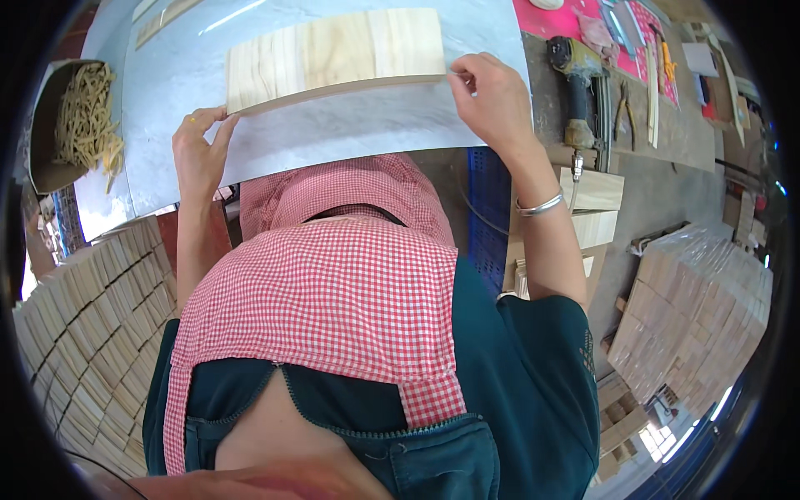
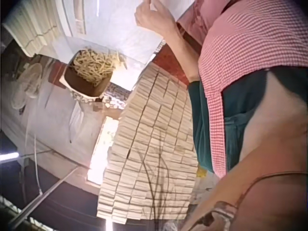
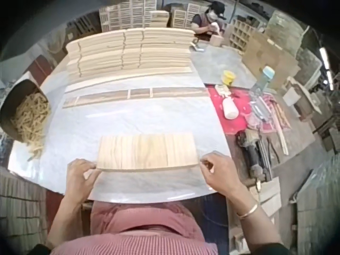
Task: Assemble small wooden boxes using glue and a pneumatic nail gun.
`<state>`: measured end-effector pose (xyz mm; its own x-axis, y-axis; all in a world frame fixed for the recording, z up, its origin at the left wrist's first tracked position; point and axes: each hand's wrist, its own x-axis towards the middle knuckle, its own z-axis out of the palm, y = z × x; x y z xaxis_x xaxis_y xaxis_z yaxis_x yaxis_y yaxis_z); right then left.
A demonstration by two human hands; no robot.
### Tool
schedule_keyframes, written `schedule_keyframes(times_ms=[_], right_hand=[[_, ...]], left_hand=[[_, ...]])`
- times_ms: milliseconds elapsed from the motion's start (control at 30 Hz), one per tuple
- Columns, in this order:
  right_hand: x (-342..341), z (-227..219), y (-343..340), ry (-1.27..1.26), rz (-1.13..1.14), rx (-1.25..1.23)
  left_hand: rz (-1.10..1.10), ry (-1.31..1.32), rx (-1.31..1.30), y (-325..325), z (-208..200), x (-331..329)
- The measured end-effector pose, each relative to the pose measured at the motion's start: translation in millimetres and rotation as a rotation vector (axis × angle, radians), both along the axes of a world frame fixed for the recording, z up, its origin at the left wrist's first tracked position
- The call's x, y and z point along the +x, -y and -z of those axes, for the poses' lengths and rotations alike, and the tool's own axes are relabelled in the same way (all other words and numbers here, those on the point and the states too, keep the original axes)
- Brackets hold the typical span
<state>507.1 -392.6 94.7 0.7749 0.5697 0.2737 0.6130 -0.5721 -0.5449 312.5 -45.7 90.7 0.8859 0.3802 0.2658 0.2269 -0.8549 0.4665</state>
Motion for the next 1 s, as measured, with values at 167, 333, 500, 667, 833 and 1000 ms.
schedule_keyframes(times_ms=[167,333,500,667,833,1000], right_hand=[[-5,3,-5,-0.006,0.012,-0.053],[-4,5,-7,0.018,0.025,-0.068],[1,10,-3,0.060,-0.065,-0.001],[1,14,1,0.053,-0.073,0.081],[9,10,8,0.019,-0.109,0.057],[8,6,13,0.025,-0.092,-0.016]], left_hand=[[0.022,0.025,0.033,-1,2,2],[0.011,0.019,-0.017,1,-2,2],[0.036,0.035,-0.112,-4,4,-1],[0.065,0.047,-0.030,0,5,-9],[-0.003,0.029,-0.089,17,6,-21],[0.049,-0.192,0.163,13,-12,-15]])
